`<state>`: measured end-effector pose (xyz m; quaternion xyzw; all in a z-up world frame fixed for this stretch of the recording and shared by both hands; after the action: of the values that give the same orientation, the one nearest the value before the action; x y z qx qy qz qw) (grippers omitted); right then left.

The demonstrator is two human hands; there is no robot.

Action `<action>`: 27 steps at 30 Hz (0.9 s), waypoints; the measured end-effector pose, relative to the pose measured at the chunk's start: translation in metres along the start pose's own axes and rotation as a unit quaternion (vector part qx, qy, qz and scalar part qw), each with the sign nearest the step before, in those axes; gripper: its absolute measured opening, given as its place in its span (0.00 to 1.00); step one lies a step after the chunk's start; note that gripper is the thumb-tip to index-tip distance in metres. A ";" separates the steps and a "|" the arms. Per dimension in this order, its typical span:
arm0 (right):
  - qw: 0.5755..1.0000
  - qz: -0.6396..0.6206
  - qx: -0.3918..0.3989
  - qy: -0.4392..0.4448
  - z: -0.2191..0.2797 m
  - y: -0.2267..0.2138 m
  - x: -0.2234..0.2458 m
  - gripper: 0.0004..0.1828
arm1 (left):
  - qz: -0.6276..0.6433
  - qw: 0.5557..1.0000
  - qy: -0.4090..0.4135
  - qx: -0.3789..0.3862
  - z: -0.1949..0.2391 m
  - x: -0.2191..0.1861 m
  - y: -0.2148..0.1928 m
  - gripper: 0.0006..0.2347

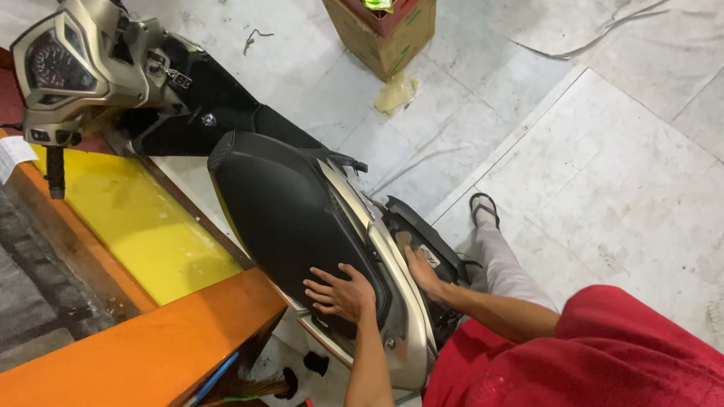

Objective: Sanding the side panel of a motorcycle with a sanding block.

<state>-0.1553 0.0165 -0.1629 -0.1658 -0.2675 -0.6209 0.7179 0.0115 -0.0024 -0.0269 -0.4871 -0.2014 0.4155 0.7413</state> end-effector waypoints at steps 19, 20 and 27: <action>0.999 -0.010 -0.019 -0.036 0.009 -0.009 -0.074 0.36 | -0.001 1.000 -0.009 -0.001 -0.006 0.002 0.006 0.33; 0.999 -0.031 -0.020 -0.015 0.024 -0.009 -0.077 0.36 | -0.003 1.000 -0.010 -0.001 -0.005 0.002 0.006 0.33; 0.998 -0.045 -0.033 -0.033 0.022 -0.002 -0.018 0.37 | -0.002 1.000 -0.022 -0.005 -0.004 0.003 0.007 0.33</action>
<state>-0.1629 0.0431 -0.1565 -0.1976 -0.2771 -0.6556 0.6741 0.0131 -0.0008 -0.0356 -0.4813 -0.2206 0.4231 0.7353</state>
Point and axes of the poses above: each hand's wrist, its own z-axis away from the middle knuckle, its own y-axis out of the palm, x = y × z, the point moved 1 cm from there along -z, towards the middle knuckle, and after that the axes turned 9 degrees about x, right-handed, at the moved point
